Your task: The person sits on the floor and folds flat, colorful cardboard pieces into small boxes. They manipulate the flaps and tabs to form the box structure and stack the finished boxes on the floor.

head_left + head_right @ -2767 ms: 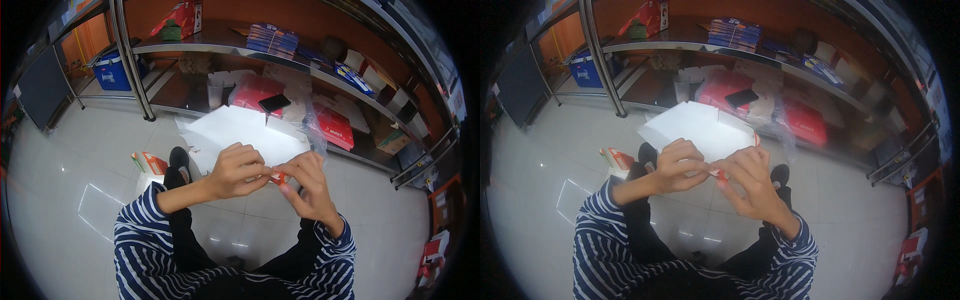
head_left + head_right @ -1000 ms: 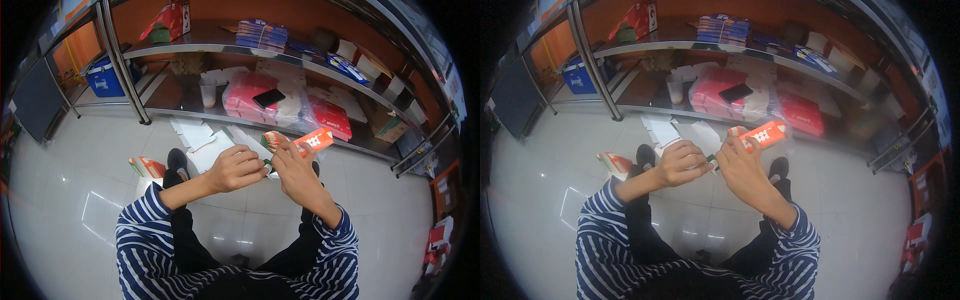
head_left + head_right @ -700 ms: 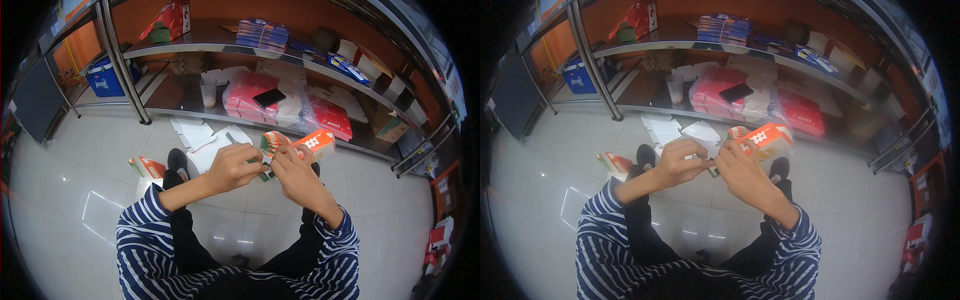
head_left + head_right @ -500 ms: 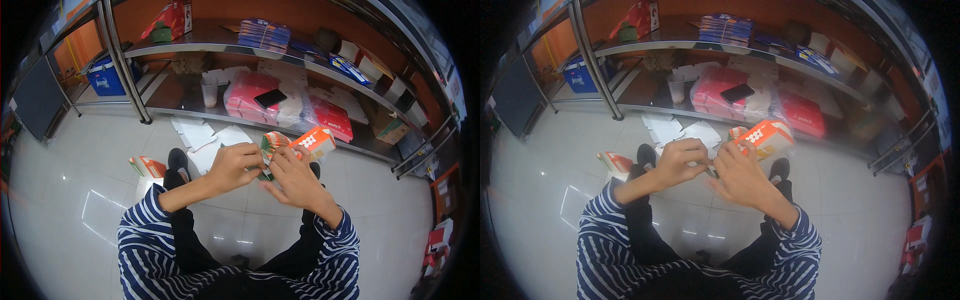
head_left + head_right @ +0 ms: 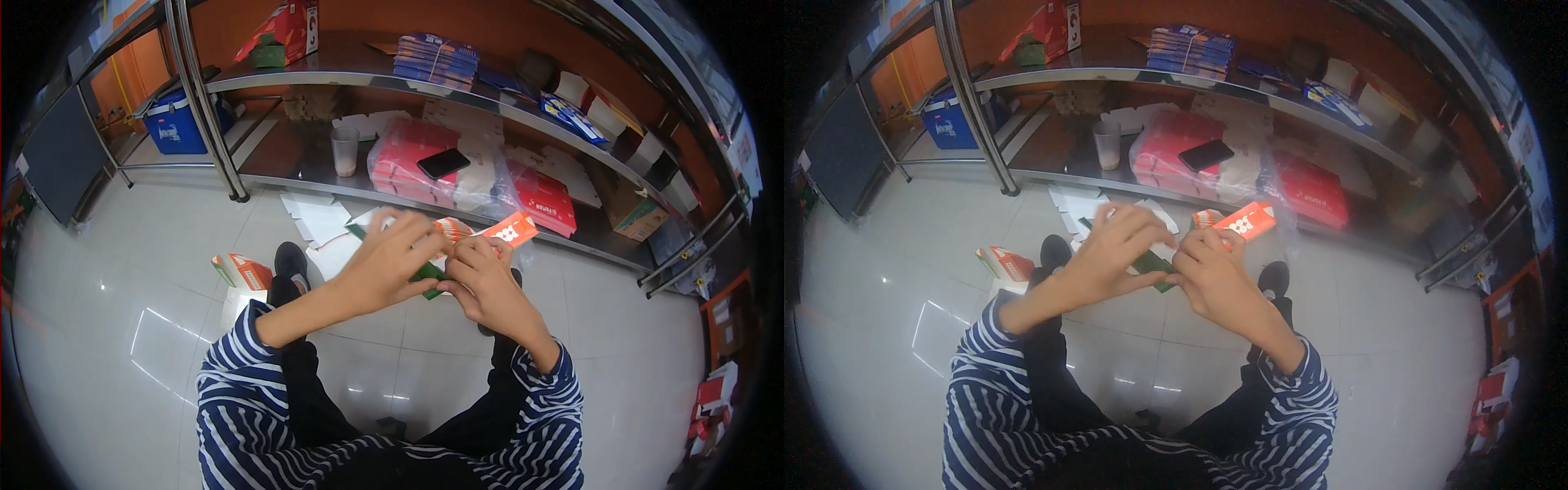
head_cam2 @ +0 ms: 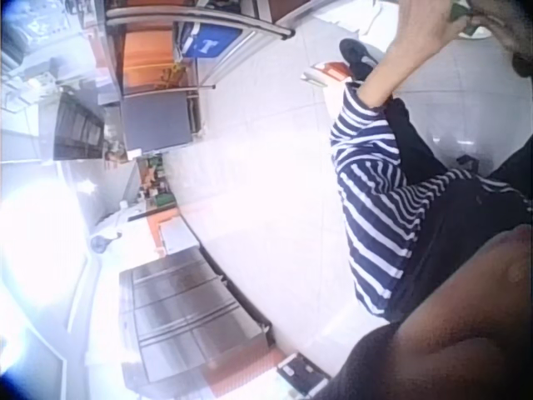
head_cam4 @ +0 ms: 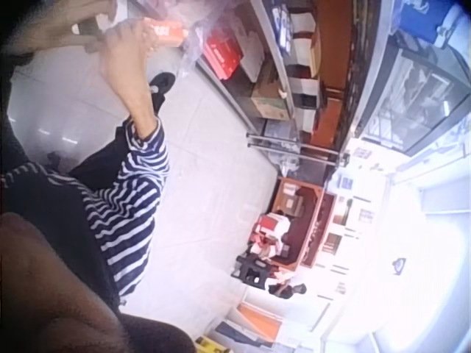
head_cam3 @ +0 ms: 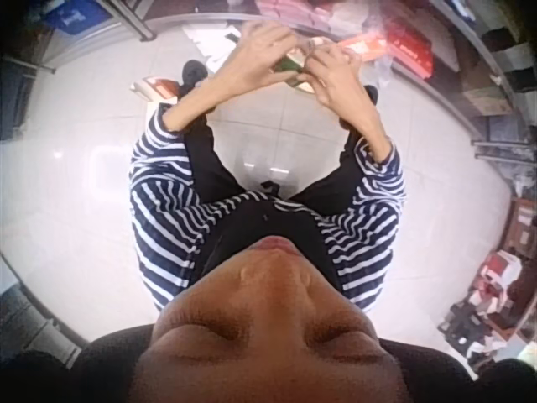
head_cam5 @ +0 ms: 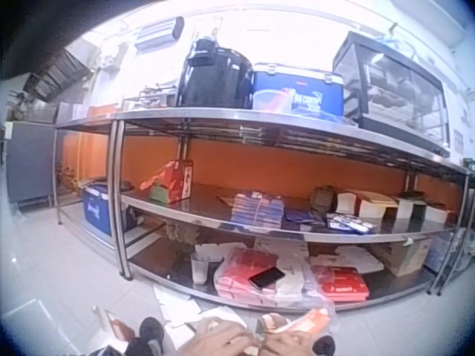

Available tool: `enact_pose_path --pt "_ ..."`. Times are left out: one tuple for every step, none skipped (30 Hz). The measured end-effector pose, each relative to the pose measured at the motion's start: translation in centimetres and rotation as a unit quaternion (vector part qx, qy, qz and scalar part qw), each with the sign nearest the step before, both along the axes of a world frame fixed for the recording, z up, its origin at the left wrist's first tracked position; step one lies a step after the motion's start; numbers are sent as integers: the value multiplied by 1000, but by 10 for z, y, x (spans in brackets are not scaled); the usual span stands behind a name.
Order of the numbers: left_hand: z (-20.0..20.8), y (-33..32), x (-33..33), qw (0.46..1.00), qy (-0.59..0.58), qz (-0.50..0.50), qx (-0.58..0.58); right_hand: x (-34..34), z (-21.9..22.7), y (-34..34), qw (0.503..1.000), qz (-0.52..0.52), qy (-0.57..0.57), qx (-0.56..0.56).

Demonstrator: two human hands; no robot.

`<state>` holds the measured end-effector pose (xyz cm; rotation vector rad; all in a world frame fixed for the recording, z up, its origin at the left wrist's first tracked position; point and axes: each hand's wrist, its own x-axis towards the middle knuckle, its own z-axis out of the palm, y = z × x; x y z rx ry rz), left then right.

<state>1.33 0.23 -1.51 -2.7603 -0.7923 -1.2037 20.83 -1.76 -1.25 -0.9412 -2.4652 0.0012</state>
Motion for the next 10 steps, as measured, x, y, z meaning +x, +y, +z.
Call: enact_pose_path --pt "2 1 -5 999 30 31 -15 0 1 0 1000 11 7 -13" --pt "6 1 -8 998 31 45 12 0 1 0 999 22 13 -25" --pt "10 0 -10 997 32 58 38 1 2 1 999 33 20 -38" --pt "13 0 -14 995 34 73 64 0 2 1 997 39 29 -59" --pt "11 2 -16 993 57 80 72 -1 2 2 995 44 37 -80" --pt "14 1 -20 996 42 62 42 -2 2 4 993 50 46 -101" --pt "20 0 -23 999 26 42 12 1 -1 7 990 42 63 -121" --pt "24 0 -27 1000 10 22 -17 7 -5 12 986 34 80 -140" --pt "25 1 -33 999 1 39 -31 13 -9 17 982 26 97 -159" --pt "23 3 -41 997 -8 58 -45 18 -9 22 981 11 96 -167"
